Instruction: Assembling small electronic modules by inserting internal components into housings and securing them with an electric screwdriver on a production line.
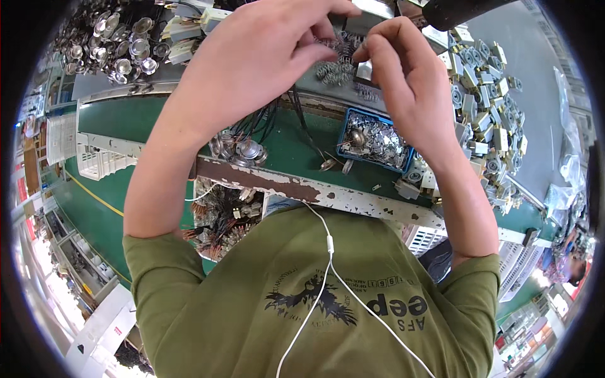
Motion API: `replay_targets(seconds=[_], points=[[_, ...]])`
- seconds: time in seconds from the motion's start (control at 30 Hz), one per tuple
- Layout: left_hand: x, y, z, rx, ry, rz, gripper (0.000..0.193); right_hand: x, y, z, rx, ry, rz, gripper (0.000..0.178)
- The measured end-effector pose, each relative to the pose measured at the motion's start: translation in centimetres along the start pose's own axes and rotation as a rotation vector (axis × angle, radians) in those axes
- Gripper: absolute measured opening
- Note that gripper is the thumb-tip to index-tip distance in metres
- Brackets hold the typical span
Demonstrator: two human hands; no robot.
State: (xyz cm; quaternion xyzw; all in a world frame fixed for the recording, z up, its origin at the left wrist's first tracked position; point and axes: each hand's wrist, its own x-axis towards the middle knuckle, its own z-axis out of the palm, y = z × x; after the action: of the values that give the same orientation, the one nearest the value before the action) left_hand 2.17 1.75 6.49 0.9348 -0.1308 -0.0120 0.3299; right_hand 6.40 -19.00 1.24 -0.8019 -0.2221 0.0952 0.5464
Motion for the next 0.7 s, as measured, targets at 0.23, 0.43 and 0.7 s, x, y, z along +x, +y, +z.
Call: replay_targets(seconds=[0.23, 0.43, 0.7], points=[[-3.4, -3.0, -0.7, 0.013, 0.281, 0.061, 0.022, -4.4, 0.5, 0.5, -0.601, -0.282, -0.536, 0.040], [-4.1, -2.7, -0.1, -0.064, 0.229, -0.043, 0.019, -5.7, 0.3, 1.9, -0.794, -0.482, -0.509, 0.022], [-5.2, -3.0, 1.3, 0.618, -0.118, -0.098, 0.030, -4.4, -2.2, -2.1, -0.735, -0.336, -0.230, 0.009]])
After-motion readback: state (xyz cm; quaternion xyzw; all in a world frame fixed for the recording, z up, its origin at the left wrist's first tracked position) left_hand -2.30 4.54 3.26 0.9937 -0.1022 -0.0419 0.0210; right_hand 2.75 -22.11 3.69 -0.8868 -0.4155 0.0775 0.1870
